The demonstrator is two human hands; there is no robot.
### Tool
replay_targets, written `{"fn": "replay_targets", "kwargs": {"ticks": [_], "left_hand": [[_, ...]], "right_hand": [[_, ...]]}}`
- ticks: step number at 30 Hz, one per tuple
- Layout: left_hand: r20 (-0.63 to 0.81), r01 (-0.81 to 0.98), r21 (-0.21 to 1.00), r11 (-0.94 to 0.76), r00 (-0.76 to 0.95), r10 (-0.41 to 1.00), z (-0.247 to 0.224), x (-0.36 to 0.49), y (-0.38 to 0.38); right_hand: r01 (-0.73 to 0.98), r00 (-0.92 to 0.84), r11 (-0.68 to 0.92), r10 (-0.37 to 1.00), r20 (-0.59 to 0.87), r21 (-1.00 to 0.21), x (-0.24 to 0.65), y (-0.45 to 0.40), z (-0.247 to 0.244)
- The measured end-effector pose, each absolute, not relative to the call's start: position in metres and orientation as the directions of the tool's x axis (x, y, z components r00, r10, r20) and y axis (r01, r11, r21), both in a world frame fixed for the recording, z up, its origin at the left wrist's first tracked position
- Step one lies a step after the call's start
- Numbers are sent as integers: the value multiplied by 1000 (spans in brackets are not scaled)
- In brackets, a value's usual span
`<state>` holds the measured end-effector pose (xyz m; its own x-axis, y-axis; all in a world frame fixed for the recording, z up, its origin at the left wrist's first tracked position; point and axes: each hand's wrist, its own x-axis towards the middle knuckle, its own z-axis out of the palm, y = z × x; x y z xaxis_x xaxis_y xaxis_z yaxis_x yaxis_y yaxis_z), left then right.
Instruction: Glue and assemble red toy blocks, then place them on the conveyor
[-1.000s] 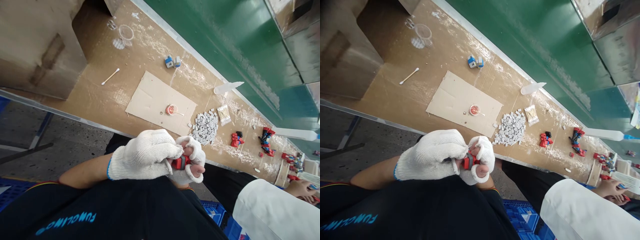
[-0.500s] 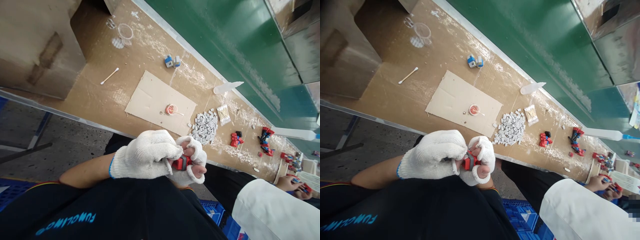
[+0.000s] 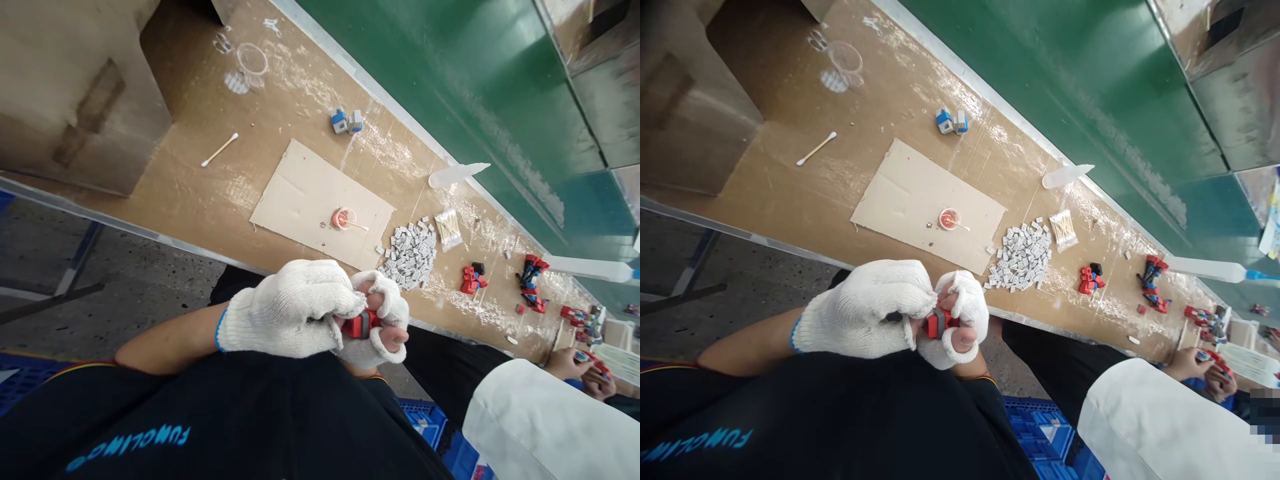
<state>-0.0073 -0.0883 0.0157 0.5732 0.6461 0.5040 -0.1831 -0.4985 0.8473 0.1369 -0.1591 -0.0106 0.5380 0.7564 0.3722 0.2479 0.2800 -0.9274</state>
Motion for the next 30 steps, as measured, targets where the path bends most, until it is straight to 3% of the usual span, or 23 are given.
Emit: {"fn": "replay_targets", "kwargs": {"ticks": [5,12,18,27,30], "left_hand": [[428,-158,893,-422,586,688,19,-8,-88],[422,-80,874,-479,612,668,21,-11,-91],[478,-57,826,-561,599,642,18,-9,-93],[442,-71,857,-510,609,659,17,-9,-92],[461,-82,851,-519,591,663,17,-6,-94]], "right_hand": [[219,584,532,600,547,-818,124,-138,-17],[266,471,452,710,524,-851,135,-148,-14],[281,515,408,700,495,-869,132,-151,-14],[245,495,464,695,521,-851,135,-147,-17],[210,575,453,659,484,-866,131,-150,-18]]}}
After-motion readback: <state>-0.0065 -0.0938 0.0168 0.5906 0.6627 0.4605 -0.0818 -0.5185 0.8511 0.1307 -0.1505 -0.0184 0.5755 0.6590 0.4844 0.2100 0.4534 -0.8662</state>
